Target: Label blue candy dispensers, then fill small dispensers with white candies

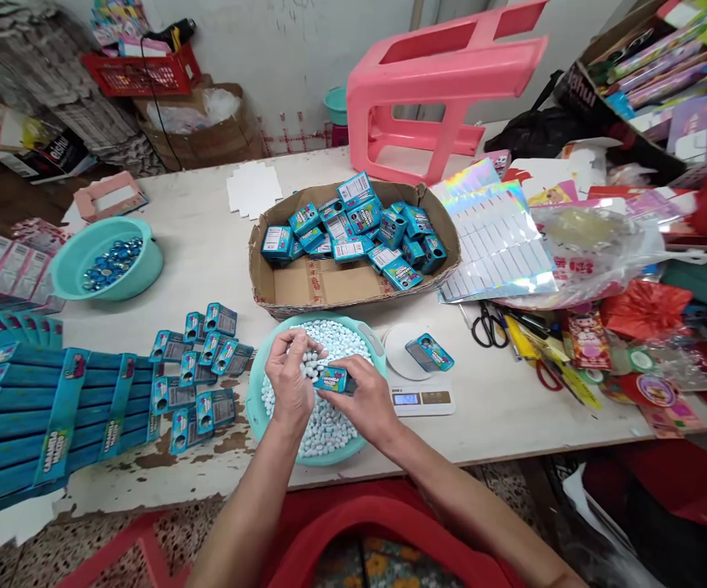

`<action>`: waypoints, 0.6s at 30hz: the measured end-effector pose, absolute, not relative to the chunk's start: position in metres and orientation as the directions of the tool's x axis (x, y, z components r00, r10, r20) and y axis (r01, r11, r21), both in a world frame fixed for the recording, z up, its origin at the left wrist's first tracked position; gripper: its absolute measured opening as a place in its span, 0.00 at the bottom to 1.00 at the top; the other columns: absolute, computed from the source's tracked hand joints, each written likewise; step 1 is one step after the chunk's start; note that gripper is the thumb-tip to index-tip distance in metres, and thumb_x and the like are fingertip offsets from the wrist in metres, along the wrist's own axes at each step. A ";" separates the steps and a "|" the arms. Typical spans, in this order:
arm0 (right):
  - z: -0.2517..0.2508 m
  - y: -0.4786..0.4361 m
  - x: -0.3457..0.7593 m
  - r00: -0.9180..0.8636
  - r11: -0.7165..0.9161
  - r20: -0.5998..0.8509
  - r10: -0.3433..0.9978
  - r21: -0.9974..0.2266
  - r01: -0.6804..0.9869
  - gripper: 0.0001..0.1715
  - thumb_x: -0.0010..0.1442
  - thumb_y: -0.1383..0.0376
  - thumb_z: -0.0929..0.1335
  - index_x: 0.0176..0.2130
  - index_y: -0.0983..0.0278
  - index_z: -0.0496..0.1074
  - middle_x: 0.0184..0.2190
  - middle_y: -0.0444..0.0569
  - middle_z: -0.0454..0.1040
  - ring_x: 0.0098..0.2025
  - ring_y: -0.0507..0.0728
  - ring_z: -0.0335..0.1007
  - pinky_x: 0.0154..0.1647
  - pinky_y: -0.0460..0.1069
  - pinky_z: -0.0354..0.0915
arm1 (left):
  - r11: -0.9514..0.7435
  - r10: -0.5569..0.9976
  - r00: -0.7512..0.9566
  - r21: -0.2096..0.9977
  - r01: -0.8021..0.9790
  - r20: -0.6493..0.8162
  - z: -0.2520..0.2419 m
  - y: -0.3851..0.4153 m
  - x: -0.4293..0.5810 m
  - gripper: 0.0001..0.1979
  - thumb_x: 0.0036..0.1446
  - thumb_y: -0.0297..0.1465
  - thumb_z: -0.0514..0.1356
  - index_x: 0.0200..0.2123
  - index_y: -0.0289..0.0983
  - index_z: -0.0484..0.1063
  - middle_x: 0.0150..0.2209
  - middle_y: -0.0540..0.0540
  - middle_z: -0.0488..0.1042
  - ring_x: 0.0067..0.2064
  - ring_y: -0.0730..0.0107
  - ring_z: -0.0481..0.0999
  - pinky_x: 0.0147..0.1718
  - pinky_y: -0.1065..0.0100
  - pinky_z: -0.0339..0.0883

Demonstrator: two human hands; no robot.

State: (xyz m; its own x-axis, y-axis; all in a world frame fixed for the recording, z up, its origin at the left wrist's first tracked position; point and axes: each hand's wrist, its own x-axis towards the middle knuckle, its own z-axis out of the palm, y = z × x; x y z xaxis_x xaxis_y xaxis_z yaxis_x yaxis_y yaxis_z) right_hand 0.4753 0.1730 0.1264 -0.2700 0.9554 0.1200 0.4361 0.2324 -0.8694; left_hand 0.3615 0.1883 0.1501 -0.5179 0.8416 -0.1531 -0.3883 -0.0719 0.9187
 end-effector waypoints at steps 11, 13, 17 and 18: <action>0.125 0.182 0.480 -0.248 0.210 0.112 0.962 -0.884 0.418 0.18 0.48 0.63 0.74 0.41 0.60 0.72 0.37 0.48 0.73 0.41 0.58 0.69 0.43 0.53 0.65 | -0.042 0.797 -0.566 0.917 -0.397 -0.209 0.145 0.201 0.363 0.10 0.52 0.36 0.60 0.27 0.35 0.64 0.22 0.54 0.62 0.23 0.79 0.64 0.21 0.76 0.60; 0.120 0.182 0.480 -0.246 0.216 0.121 0.962 -0.887 0.409 0.19 0.49 0.63 0.73 0.42 0.60 0.71 0.39 0.49 0.73 0.43 0.59 0.68 0.45 0.53 0.64 | -0.060 0.811 -0.554 0.916 -0.396 -0.186 0.140 0.202 0.365 0.10 0.53 0.35 0.60 0.27 0.35 0.64 0.23 0.53 0.63 0.24 0.79 0.64 0.21 0.76 0.60; 0.114 0.184 0.481 -0.243 0.198 0.107 0.964 -0.900 0.387 0.20 0.47 0.64 0.74 0.42 0.60 0.71 0.38 0.48 0.73 0.42 0.58 0.68 0.45 0.53 0.65 | -0.007 0.821 -0.523 0.912 -0.410 -0.228 0.140 0.206 0.365 0.10 0.52 0.35 0.61 0.27 0.35 0.64 0.22 0.53 0.63 0.23 0.80 0.63 0.19 0.77 0.58; 0.115 0.184 0.482 -0.245 0.190 0.099 0.964 -0.905 0.380 0.20 0.47 0.64 0.75 0.42 0.60 0.71 0.37 0.48 0.73 0.42 0.58 0.69 0.44 0.53 0.65 | 0.013 0.820 -0.513 0.903 -0.430 -0.256 0.141 0.207 0.363 0.10 0.51 0.35 0.61 0.27 0.35 0.64 0.22 0.54 0.62 0.22 0.81 0.63 0.18 0.78 0.56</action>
